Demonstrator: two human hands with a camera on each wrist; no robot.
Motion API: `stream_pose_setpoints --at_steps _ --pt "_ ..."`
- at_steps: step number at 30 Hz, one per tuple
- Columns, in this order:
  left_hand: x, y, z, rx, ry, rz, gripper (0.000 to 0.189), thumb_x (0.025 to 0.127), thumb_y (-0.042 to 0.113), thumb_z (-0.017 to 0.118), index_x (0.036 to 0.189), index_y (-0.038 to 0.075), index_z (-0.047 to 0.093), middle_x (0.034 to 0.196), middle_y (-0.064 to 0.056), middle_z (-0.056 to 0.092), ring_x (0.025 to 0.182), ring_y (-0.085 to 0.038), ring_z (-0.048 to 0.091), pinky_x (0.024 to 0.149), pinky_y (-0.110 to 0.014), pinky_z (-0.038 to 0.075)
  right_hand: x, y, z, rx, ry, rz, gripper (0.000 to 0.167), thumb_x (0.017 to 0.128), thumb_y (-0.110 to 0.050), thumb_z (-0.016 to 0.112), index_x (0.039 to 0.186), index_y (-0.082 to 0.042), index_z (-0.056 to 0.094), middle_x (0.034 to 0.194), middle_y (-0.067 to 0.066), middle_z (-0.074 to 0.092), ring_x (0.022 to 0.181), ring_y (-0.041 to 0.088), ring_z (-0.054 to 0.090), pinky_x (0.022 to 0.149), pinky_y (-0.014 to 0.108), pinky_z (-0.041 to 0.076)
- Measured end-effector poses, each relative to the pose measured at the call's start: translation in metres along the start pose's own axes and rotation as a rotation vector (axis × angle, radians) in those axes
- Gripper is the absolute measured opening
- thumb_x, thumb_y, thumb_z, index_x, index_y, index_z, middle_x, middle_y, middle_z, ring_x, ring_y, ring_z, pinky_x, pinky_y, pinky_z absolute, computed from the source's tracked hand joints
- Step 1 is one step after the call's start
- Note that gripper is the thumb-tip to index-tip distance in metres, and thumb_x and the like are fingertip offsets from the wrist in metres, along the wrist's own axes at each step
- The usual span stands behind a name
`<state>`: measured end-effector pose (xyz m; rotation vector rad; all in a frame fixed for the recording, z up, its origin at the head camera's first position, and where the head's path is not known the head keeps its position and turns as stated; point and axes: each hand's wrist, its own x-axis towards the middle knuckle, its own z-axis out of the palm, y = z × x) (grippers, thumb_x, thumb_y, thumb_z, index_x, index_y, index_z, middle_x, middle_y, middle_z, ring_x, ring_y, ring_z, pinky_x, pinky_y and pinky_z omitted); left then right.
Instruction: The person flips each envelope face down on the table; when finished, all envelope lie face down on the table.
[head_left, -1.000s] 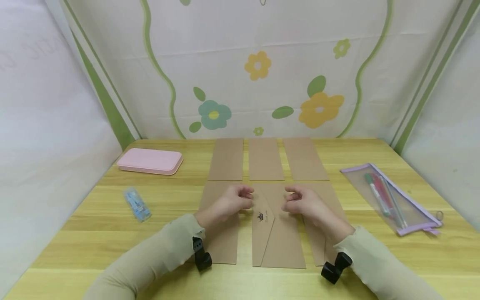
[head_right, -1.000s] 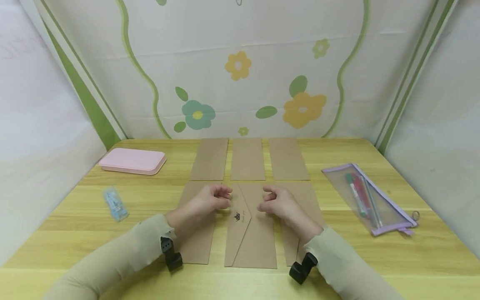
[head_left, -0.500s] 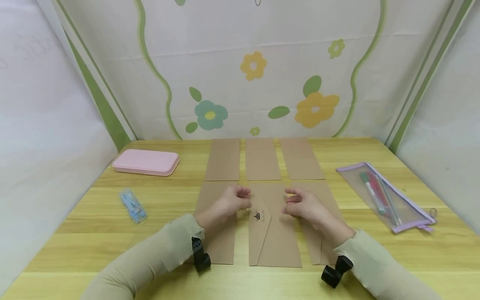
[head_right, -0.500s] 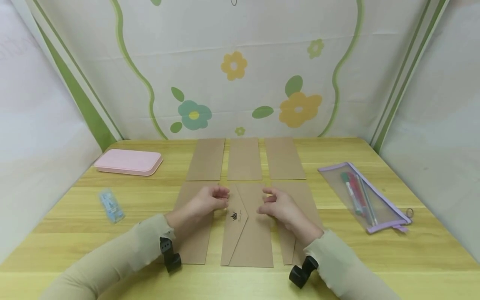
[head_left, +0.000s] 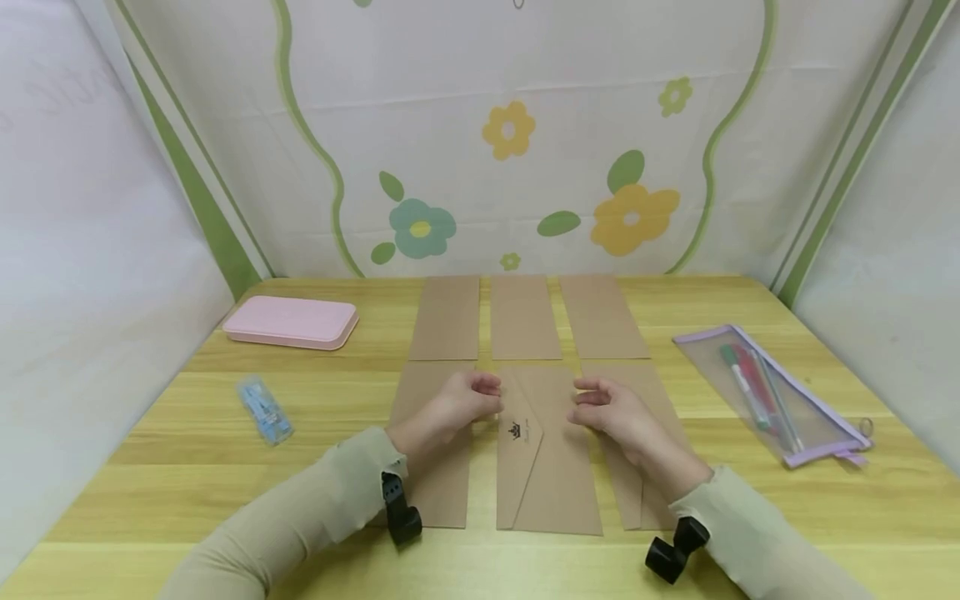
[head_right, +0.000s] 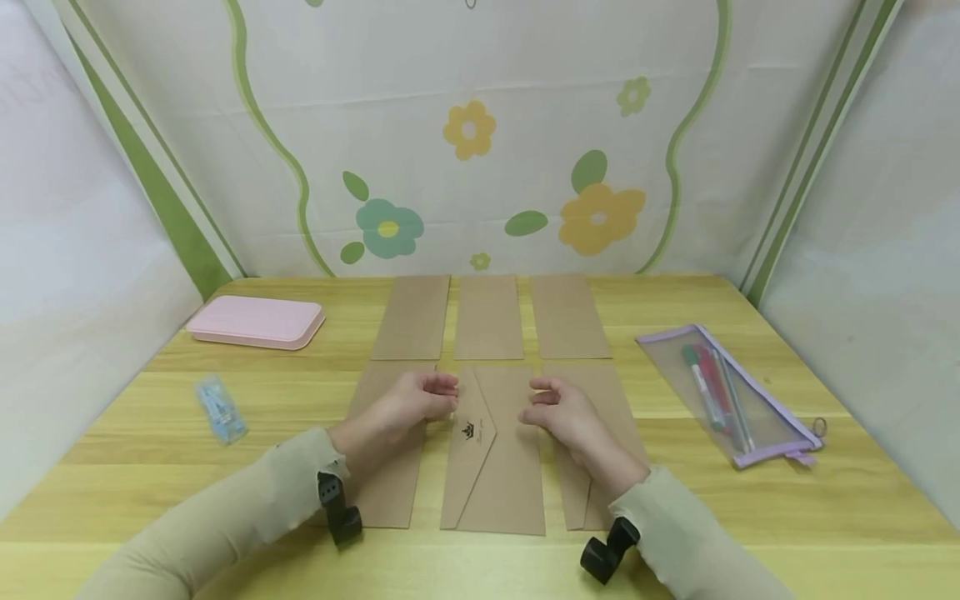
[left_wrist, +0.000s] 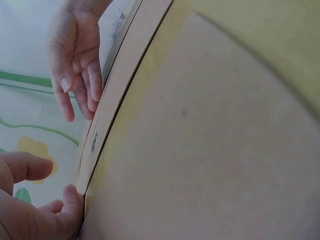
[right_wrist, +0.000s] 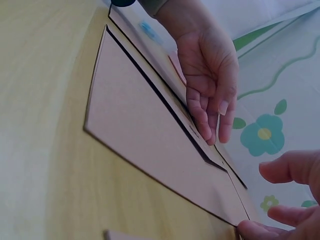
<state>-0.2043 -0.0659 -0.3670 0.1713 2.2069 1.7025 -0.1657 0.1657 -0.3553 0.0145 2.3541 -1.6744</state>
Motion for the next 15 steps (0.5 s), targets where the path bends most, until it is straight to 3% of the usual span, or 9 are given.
stream_pose_setpoints --at_steps 6,12,15 --pt "-0.0037 0.0032 0.003 0.001 0.038 -0.01 0.052 0.077 -0.005 0.063 0.127 -0.008 0.047 0.119 -0.022 0.055 0.109 -0.03 0.053 0.09 -0.035 0.049 0.0041 0.0013 0.0009 0.032 0.003 -0.011 0.056 0.082 -0.006 0.063 0.131 0.008 0.041 0.126 0.028 0.048 0.104 0.024 0.054 0.081 0.024 0.048" --pt "-0.0033 0.0025 0.0024 -0.088 0.072 0.012 0.043 0.078 -0.009 0.06 0.121 -0.009 0.052 0.111 -0.021 0.058 0.095 -0.023 0.058 0.083 -0.029 0.052 0.0054 0.001 0.0031 0.046 0.019 0.01 0.056 0.082 -0.006 0.063 0.133 0.007 0.04 0.131 0.028 0.045 0.118 0.034 0.047 0.092 0.03 0.046" --pt "-0.0021 0.0029 0.0016 -0.132 0.097 0.028 0.039 0.076 -0.013 0.059 0.116 -0.009 0.056 0.106 -0.019 0.059 0.089 -0.018 0.057 0.079 -0.025 0.052 0.0057 -0.0003 0.0054 0.065 0.022 0.012 0.056 0.082 -0.005 0.062 0.132 0.008 0.04 0.131 0.029 0.044 0.119 0.036 0.045 0.09 0.027 0.046"
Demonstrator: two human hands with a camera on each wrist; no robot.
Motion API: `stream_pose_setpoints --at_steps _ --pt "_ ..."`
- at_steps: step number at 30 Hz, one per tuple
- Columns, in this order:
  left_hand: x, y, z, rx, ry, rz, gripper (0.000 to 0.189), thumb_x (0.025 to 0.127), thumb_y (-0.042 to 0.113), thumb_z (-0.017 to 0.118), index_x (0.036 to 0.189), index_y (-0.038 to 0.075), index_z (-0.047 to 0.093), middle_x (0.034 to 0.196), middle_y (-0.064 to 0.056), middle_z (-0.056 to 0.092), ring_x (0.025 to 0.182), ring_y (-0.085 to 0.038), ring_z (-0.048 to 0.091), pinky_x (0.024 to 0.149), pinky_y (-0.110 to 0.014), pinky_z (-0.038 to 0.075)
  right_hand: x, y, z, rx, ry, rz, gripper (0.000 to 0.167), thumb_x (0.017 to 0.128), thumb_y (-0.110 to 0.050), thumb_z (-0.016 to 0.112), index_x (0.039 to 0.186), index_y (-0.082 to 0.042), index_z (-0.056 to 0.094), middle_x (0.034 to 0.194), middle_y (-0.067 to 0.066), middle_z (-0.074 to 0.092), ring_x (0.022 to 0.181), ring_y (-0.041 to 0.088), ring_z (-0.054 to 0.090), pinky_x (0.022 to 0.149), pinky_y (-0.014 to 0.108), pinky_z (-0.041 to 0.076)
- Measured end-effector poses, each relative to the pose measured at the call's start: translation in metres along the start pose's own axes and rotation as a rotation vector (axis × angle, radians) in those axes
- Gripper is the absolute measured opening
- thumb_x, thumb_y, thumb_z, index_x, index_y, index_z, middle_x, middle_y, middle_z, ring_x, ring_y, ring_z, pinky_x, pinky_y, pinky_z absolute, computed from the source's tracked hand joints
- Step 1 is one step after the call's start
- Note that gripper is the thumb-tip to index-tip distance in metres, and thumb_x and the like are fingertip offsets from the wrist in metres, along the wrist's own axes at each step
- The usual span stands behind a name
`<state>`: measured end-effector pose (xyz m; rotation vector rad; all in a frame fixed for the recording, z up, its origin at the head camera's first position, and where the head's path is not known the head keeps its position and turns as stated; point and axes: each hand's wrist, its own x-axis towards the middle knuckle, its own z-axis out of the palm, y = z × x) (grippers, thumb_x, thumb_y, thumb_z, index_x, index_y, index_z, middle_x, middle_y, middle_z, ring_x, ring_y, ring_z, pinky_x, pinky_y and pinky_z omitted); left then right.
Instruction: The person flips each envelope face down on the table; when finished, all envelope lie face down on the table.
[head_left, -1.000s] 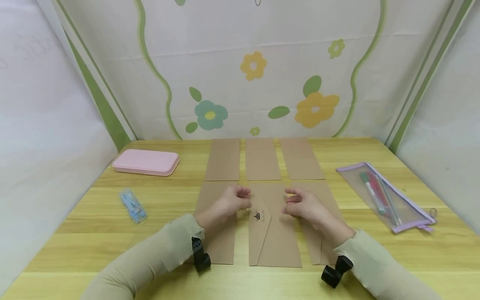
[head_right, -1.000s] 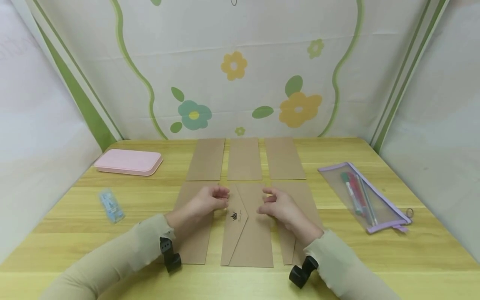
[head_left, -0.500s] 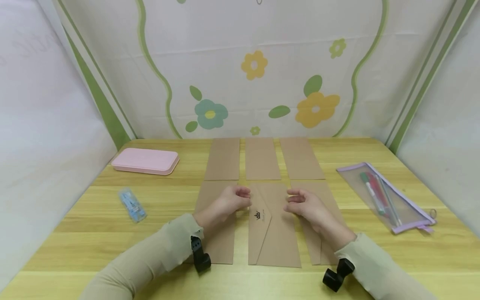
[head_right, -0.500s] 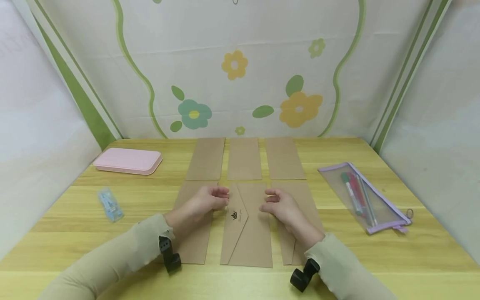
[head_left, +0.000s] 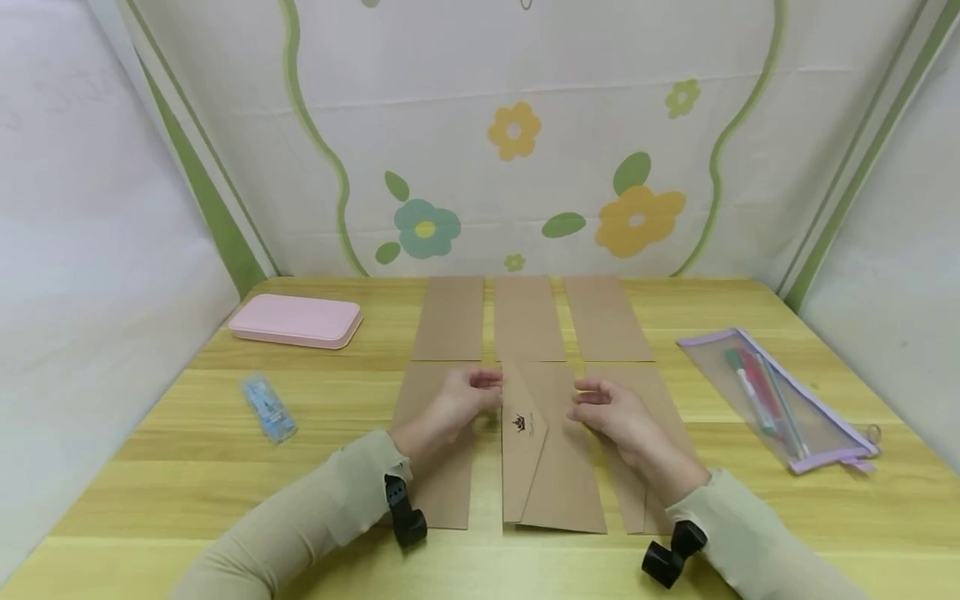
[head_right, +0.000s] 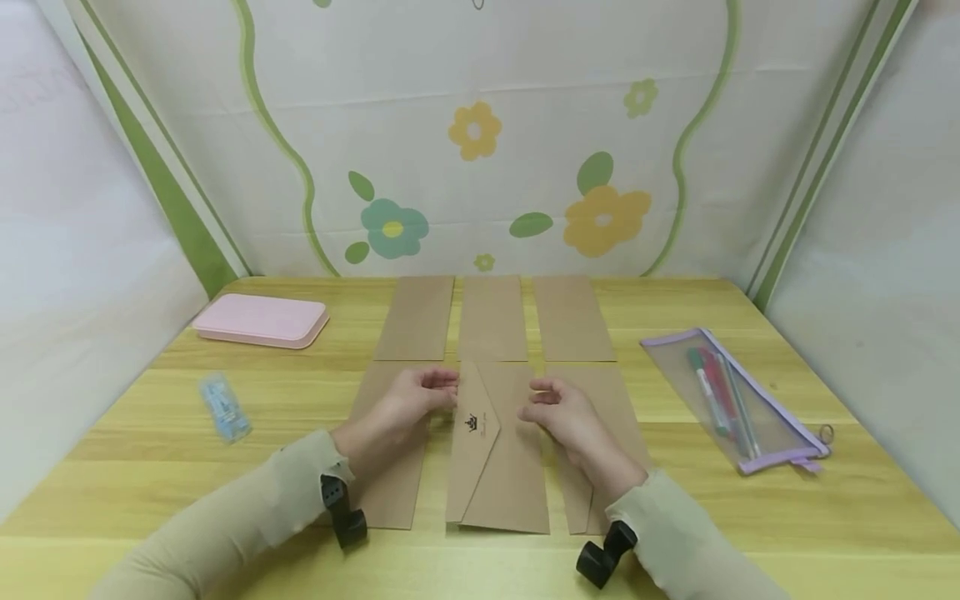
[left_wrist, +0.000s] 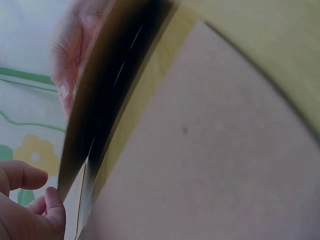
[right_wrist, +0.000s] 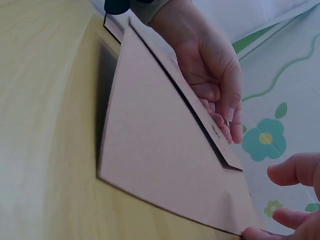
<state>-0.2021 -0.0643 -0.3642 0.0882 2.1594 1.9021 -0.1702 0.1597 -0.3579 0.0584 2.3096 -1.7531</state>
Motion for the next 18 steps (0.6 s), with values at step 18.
stream_pose_setpoints --at_steps 18 --pt "0.0 0.007 -0.002 -0.217 0.148 0.133 0.036 0.076 -0.016 0.057 0.111 -0.012 0.058 0.102 -0.019 0.062 0.082 -0.012 0.056 0.072 -0.015 0.049 0.007 0.001 0.021 0.201 -0.032 -0.022 0.049 0.088 -0.004 0.056 0.13 0.011 0.037 0.13 0.027 0.041 0.113 0.027 0.05 0.099 0.034 0.043"
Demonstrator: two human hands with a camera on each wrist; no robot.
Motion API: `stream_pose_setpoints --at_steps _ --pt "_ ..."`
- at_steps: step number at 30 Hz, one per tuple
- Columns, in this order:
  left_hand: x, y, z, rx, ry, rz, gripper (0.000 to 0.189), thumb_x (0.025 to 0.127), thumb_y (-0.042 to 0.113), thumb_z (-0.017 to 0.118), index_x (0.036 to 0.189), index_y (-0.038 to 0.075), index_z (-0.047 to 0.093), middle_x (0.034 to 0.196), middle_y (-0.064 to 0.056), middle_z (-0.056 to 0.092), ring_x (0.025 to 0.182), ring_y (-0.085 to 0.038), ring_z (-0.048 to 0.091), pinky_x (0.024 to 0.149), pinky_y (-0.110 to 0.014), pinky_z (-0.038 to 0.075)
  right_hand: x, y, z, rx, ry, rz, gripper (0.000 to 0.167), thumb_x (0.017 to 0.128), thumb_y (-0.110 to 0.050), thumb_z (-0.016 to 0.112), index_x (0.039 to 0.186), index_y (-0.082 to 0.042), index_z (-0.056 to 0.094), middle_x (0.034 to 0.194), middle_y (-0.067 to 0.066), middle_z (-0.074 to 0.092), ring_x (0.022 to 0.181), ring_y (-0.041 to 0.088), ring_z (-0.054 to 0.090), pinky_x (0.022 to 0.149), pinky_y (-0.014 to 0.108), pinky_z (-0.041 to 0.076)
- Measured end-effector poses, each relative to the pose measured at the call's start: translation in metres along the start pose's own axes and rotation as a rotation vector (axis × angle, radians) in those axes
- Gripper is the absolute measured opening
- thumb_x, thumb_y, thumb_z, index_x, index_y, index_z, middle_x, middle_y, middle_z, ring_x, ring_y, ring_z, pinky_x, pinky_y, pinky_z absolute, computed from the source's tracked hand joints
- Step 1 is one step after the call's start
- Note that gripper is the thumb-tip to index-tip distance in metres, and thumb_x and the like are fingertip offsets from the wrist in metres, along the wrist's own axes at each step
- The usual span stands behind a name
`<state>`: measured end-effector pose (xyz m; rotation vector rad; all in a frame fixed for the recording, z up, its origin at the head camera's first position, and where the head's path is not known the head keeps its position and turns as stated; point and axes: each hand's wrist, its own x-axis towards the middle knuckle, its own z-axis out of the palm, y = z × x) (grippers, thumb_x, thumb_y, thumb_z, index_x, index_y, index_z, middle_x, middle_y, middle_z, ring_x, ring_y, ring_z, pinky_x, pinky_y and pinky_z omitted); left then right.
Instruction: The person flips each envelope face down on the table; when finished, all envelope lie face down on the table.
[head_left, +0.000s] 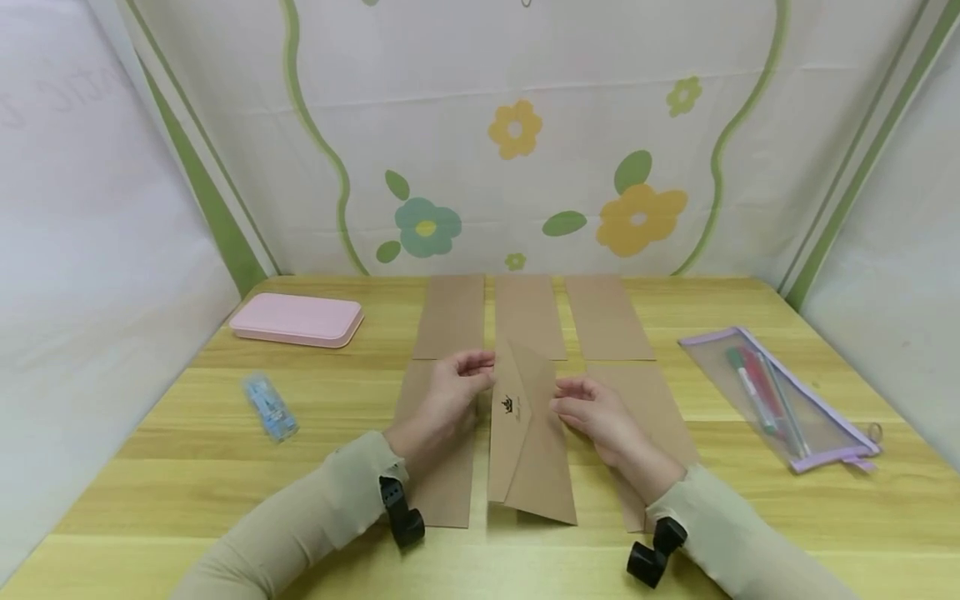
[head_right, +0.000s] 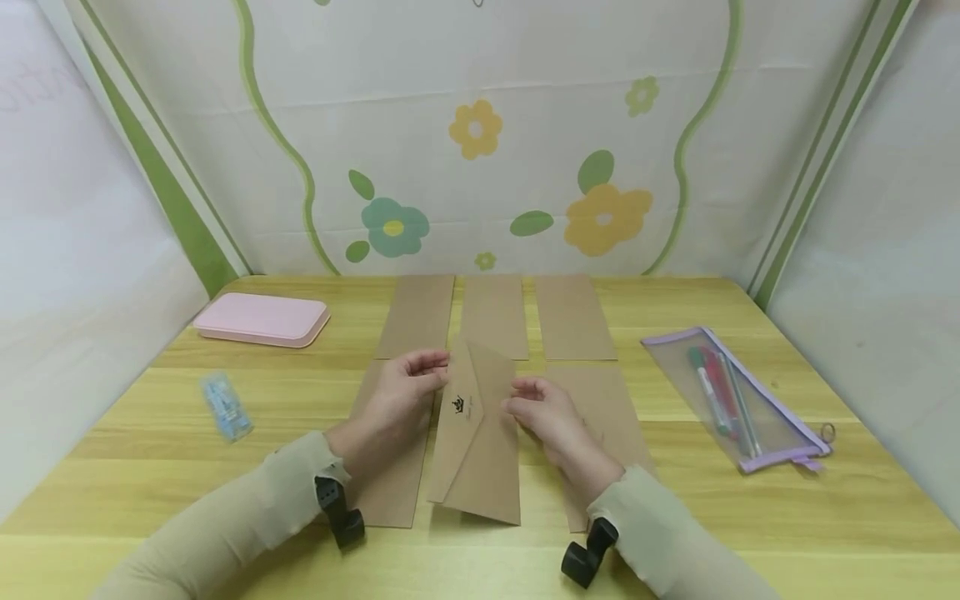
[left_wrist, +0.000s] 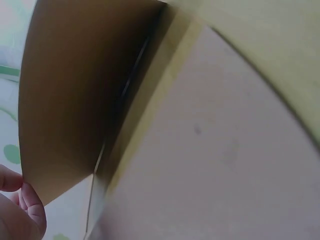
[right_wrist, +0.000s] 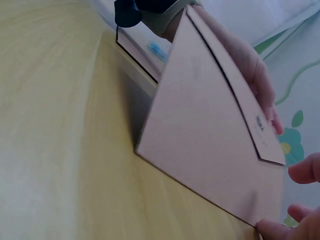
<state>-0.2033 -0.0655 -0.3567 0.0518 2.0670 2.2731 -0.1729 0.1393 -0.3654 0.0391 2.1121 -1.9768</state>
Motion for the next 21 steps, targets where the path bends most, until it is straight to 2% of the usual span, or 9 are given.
stream_pose_setpoints --at_steps 4,13,21 --pt "-0.001 0.006 0.001 -0.047 0.016 0.014 0.038 0.075 -0.017 0.058 0.112 -0.011 0.058 0.107 -0.021 0.061 0.083 -0.011 0.057 0.074 -0.016 0.05 0.002 0.001 0.007 0.041 0.006 0.0 0.047 0.087 -0.001 0.055 0.129 0.012 0.038 0.128 0.026 0.043 0.107 0.022 0.053 0.096 0.031 0.045" --pt "-0.003 0.019 0.001 0.022 0.0 0.062 0.035 0.079 -0.01 0.061 0.114 -0.009 0.059 0.109 -0.021 0.061 0.087 -0.011 0.056 0.074 -0.015 0.049 0.003 0.004 0.021 0.067 -0.002 -0.022 0.044 0.087 0.001 0.054 0.126 0.013 0.04 0.123 0.024 0.047 0.103 0.019 0.054 0.094 0.031 0.046" --pt "-0.003 0.027 0.005 0.006 -0.013 0.066 0.038 0.08 -0.008 0.061 0.117 -0.007 0.057 0.111 -0.02 0.06 0.091 -0.013 0.057 0.078 -0.017 0.049 0.006 0.006 0.037 0.085 0.033 -0.024 0.037 0.087 0.0 0.053 0.123 0.01 0.048 0.119 0.021 0.052 0.099 0.016 0.056 0.094 0.033 0.046"
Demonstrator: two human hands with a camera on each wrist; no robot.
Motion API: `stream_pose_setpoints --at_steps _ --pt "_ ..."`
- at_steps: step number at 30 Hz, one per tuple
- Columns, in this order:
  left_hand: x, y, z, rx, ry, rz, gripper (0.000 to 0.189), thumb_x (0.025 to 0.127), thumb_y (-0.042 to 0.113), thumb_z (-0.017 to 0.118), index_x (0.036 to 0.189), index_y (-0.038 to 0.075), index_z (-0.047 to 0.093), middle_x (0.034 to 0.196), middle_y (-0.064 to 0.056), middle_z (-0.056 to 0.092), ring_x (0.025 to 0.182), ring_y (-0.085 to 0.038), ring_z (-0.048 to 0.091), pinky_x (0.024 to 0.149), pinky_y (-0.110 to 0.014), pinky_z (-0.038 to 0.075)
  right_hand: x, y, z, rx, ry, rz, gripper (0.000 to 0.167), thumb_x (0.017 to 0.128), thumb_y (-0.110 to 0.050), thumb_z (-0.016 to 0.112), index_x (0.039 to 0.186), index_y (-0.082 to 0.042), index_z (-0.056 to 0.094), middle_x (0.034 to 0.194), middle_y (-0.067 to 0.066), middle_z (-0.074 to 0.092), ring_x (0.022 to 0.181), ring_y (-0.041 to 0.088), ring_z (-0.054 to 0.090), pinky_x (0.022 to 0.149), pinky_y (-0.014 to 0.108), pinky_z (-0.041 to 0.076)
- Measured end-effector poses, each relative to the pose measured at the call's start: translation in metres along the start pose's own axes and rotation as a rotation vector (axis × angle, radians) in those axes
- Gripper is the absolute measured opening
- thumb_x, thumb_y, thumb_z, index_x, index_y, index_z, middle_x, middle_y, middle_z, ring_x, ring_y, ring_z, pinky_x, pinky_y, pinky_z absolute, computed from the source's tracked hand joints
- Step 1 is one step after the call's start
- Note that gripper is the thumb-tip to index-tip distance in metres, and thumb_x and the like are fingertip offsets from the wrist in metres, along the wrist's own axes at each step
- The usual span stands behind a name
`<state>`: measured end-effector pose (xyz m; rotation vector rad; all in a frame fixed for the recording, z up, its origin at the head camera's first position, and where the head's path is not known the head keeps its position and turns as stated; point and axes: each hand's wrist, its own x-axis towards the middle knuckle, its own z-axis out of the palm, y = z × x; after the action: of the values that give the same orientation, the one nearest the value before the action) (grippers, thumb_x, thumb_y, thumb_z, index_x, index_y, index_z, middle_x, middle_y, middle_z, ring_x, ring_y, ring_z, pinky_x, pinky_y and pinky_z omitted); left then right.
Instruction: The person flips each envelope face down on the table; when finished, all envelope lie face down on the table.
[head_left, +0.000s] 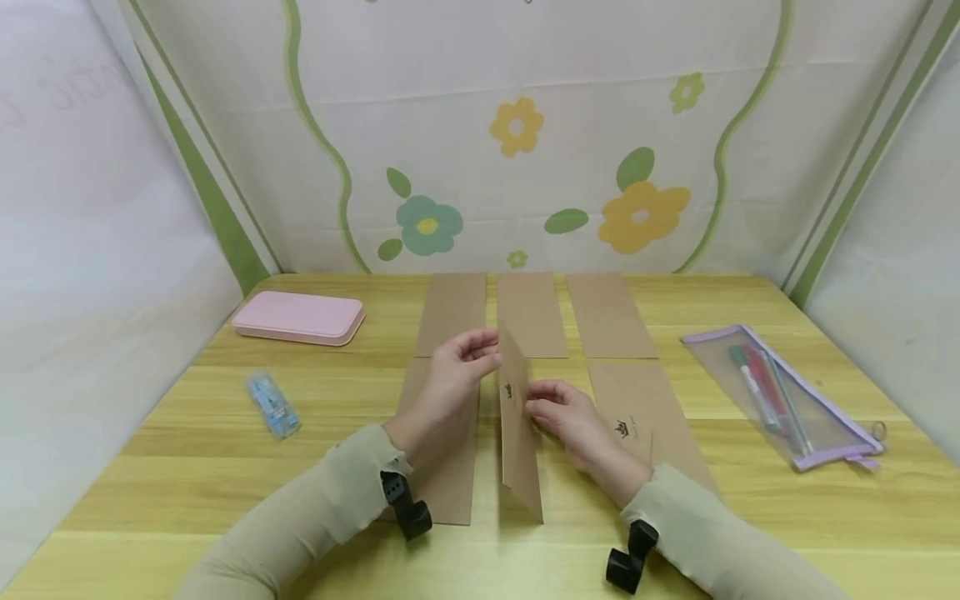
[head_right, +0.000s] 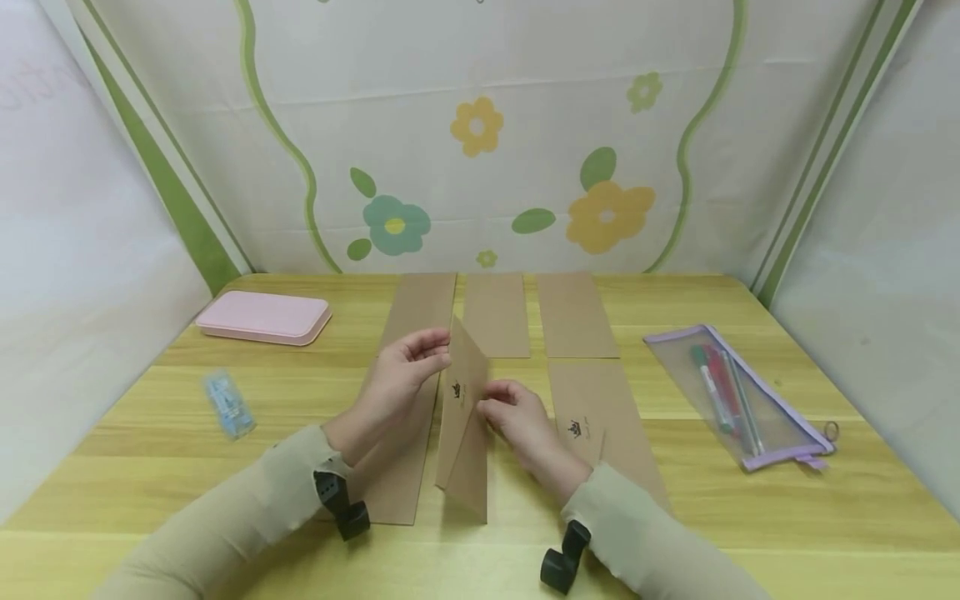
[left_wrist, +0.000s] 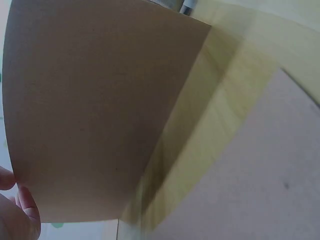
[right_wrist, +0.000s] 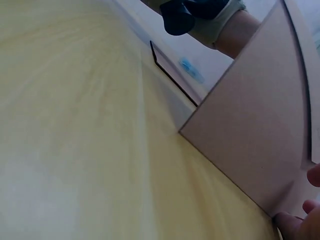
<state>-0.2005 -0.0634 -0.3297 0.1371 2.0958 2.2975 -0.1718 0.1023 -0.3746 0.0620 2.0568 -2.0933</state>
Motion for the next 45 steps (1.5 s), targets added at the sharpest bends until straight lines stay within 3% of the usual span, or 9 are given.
stream_pose_setpoints --at_steps 5,10,14,22,27,30,35,39,45 --pt "0.0 0.003 0.005 0.016 -0.029 0.017 0.037 0.082 -0.008 0.059 0.119 -0.008 0.055 0.116 -0.026 0.057 0.093 -0.013 0.057 0.08 -0.018 0.049 0.0 0.001 0.011 0.017 0.033 -0.004 0.035 0.085 0.001 0.053 0.119 0.009 0.052 0.112 0.017 0.057 0.091 0.012 0.058 0.086 0.028 0.049" --pt "0.001 0.004 0.009 0.019 -0.045 0.023 0.037 0.082 -0.007 0.059 0.119 -0.008 0.055 0.115 -0.026 0.057 0.091 -0.012 0.055 0.077 -0.016 0.048 -0.001 0.001 0.018 0.075 0.027 0.005 0.035 0.084 0.005 0.049 0.118 0.009 0.052 0.113 0.019 0.055 0.094 0.018 0.06 0.089 0.032 0.05" --pt "0.001 0.004 0.011 0.032 -0.037 0.026 0.038 0.083 -0.006 0.059 0.12 -0.008 0.055 0.115 -0.025 0.057 0.091 -0.011 0.054 0.076 -0.015 0.047 0.0 0.0 0.018 0.098 0.015 0.002 0.034 0.084 0.005 0.047 0.118 0.011 0.051 0.114 0.02 0.054 0.098 0.022 0.059 0.088 0.03 0.05" --pt "0.0 0.004 0.014 0.031 -0.034 0.061 0.035 0.082 -0.007 0.059 0.116 -0.009 0.057 0.107 -0.02 0.059 0.086 -0.01 0.053 0.072 -0.014 0.046 -0.005 -0.005 0.013 0.12 0.041 -0.022 0.036 0.086 0.003 0.05 0.121 0.011 0.048 0.114 0.02 0.055 0.09 0.014 0.06 0.085 0.031 0.051" --pt "0.0 0.003 0.015 0.043 -0.047 0.087 0.032 0.082 -0.006 0.058 0.114 -0.008 0.058 0.103 -0.017 0.059 0.086 -0.01 0.052 0.071 -0.014 0.046 -0.012 -0.021 0.011 0.118 0.069 -0.072 0.034 0.088 0.001 0.048 0.12 0.012 0.047 0.119 0.021 0.051 0.103 0.021 0.056 0.091 0.031 0.049" --pt "0.0 0.001 0.014 0.032 -0.051 0.085 0.032 0.082 -0.006 0.058 0.113 -0.007 0.059 0.101 -0.013 0.059 0.086 -0.01 0.051 0.071 -0.015 0.045 -0.018 -0.032 0.011 0.135 0.051 -0.101 0.033 0.091 -0.001 0.047 0.121 0.012 0.045 0.123 0.019 0.047 0.113 0.027 0.05 0.094 0.032 0.047" --pt "-0.001 -0.001 0.014 0.032 -0.044 0.106 0.03 0.08 -0.005 0.059 0.11 -0.009 0.059 0.093 -0.006 0.058 0.081 -0.009 0.05 0.066 -0.014 0.043 -0.027 -0.042 0.011 0.116 0.001 -0.127 0.036 0.09 -0.006 0.054 0.121 0.01 0.045 0.121 0.014 0.048 0.108 0.02 0.052 0.09 0.035 0.049" --pt "-0.001 -0.001 0.015 0.029 -0.039 0.125 0.03 0.079 -0.006 0.058 0.109 -0.012 0.058 0.09 -0.005 0.057 0.077 -0.007 0.049 0.063 -0.014 0.042 -0.032 -0.042 0.013 0.093 -0.044 -0.133 0.041 0.086 -0.004 0.058 0.122 0.01 0.044 0.124 0.019 0.047 0.103 0.017 0.056 0.088 0.031 0.05" --pt "-0.001 -0.001 0.015 0.043 -0.038 0.111 0.028 0.08 -0.006 0.057 0.108 -0.01 0.06 0.087 -0.005 0.056 0.077 -0.008 0.048 0.063 -0.015 0.04 -0.038 -0.043 0.016 0.013 -0.069 -0.181 0.041 0.084 -0.001 0.061 0.121 0.009 0.048 0.127 0.023 0.049 0.109 0.023 0.057 0.084 0.027 0.051"
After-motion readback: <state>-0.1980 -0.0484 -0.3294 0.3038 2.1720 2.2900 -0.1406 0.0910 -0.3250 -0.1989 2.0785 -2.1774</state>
